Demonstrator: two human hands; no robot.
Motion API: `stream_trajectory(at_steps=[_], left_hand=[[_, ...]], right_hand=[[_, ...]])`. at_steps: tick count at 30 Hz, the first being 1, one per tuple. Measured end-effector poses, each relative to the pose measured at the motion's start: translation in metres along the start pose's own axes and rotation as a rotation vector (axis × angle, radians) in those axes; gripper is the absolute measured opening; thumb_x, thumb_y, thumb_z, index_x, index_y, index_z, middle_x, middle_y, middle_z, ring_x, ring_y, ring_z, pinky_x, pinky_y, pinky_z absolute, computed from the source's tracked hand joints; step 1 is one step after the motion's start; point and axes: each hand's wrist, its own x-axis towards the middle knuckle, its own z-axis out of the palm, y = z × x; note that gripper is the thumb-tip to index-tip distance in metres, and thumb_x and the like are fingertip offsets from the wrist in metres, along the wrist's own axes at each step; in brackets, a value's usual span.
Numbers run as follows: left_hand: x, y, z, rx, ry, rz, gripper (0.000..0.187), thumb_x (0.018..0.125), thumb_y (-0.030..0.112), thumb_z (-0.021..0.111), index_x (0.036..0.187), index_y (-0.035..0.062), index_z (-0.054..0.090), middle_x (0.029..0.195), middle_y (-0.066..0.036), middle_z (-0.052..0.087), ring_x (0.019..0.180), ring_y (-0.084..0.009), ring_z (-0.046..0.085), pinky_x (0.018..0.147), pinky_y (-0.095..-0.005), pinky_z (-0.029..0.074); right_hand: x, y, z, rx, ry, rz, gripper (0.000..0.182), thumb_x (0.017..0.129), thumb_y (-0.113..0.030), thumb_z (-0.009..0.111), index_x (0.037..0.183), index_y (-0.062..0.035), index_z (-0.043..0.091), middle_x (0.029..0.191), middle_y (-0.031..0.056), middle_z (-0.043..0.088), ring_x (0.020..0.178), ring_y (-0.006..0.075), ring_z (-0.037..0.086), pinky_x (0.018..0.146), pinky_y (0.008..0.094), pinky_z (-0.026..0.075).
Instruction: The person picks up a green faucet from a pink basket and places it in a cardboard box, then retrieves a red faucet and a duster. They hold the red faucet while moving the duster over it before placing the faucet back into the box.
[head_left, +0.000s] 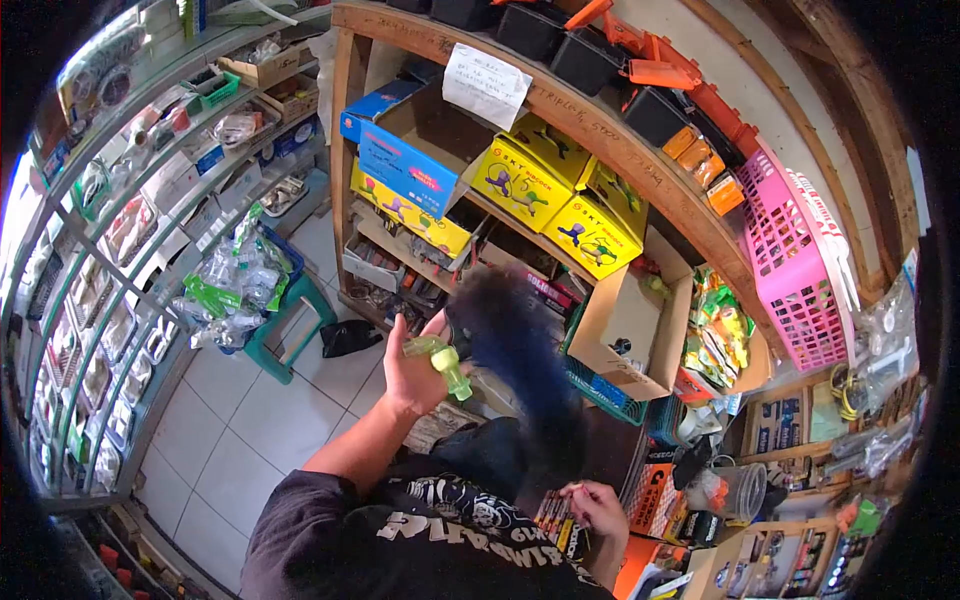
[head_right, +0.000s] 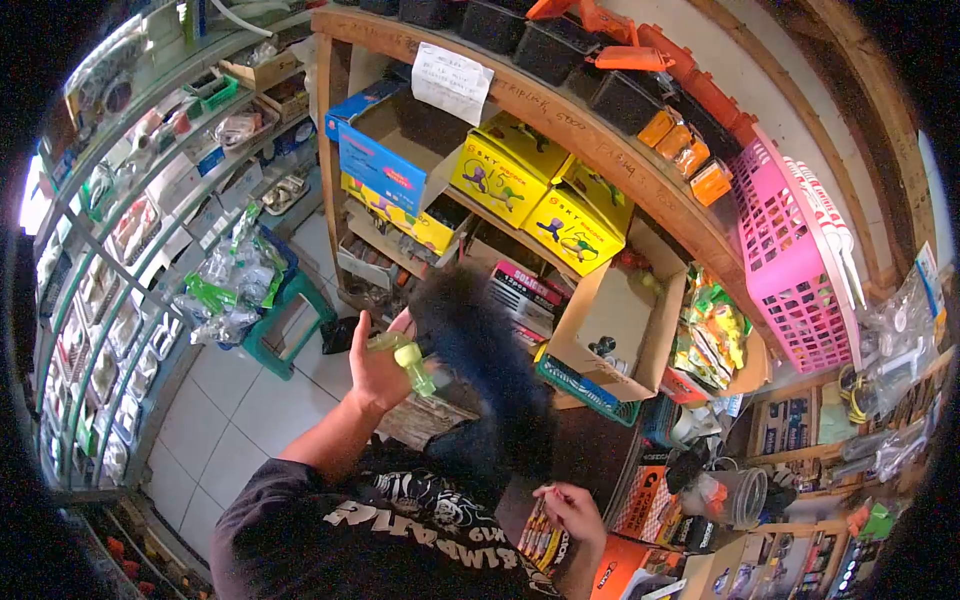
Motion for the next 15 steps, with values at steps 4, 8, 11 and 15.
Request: stream_trajectory(at_steps=[4, 8, 11, 15], left_hand=[[0.009, -0.005, -0.004, -0.042, -0.166, 0.025, 0.069, 0.084, 0.060, 0.037, 0.131, 0.0088, 0.041, 0.134, -0.012, 0.041, 0.118, -0.0269, 0.044, 0.098, -0.0478, 0.034], [0.010, -0.008, 0.009, -0.115, -0.040, -0.009, 0.075, 0.084, 0.062, 0.034, 0.135, 0.0078, 0.033, 0.137, -0.013, 0.038, 0.121, -0.0330, 0.040, 0.101, -0.0492, 0.030], [0.025, -0.017, -0.016, -0.331, -0.390, -0.063, 0.078, 0.083, 0.064, 0.035, 0.136, 0.0073, 0.031, 0.137, -0.013, 0.038, 0.123, -0.0321, 0.039, 0.102, -0.0479, 0.028], [0.013, -0.016, 0.009, 0.012, -0.124, 0.013, 0.080, 0.083, 0.065, 0.034, 0.138, 0.0066, 0.027, 0.139, -0.014, 0.034, 0.124, -0.0329, 0.037, 0.103, -0.0473, 0.027]], right_hand=[[-0.004, 0.014, -0.010, 0.018, -0.150, 0.096, 0.017, 0.088, -0.015, 0.056, 0.092, -0.0001, 0.063, 0.059, -0.0016, 0.050, 0.049, 0.0035, 0.043, 0.043, 0.0210, 0.033], [-0.011, 0.006, 0.005, -0.191, 0.032, -0.109, 0.019, 0.088, -0.018, 0.057, 0.090, 0.0000, 0.063, 0.061, -0.0014, 0.051, 0.048, 0.0044, 0.043, 0.043, 0.0220, 0.033], [-0.016, 0.012, 0.000, 0.050, -0.074, 0.075, 0.019, 0.087, -0.017, 0.058, 0.092, 0.0006, 0.063, 0.059, -0.0019, 0.050, 0.049, 0.0049, 0.044, 0.044, 0.0227, 0.034], [-0.015, 0.020, -0.004, -0.078, 0.034, -0.071, 0.019, 0.089, -0.018, 0.056, 0.091, -0.0001, 0.062, 0.057, -0.0016, 0.050, 0.048, 0.0046, 0.043, 0.042, 0.0215, 0.032]])
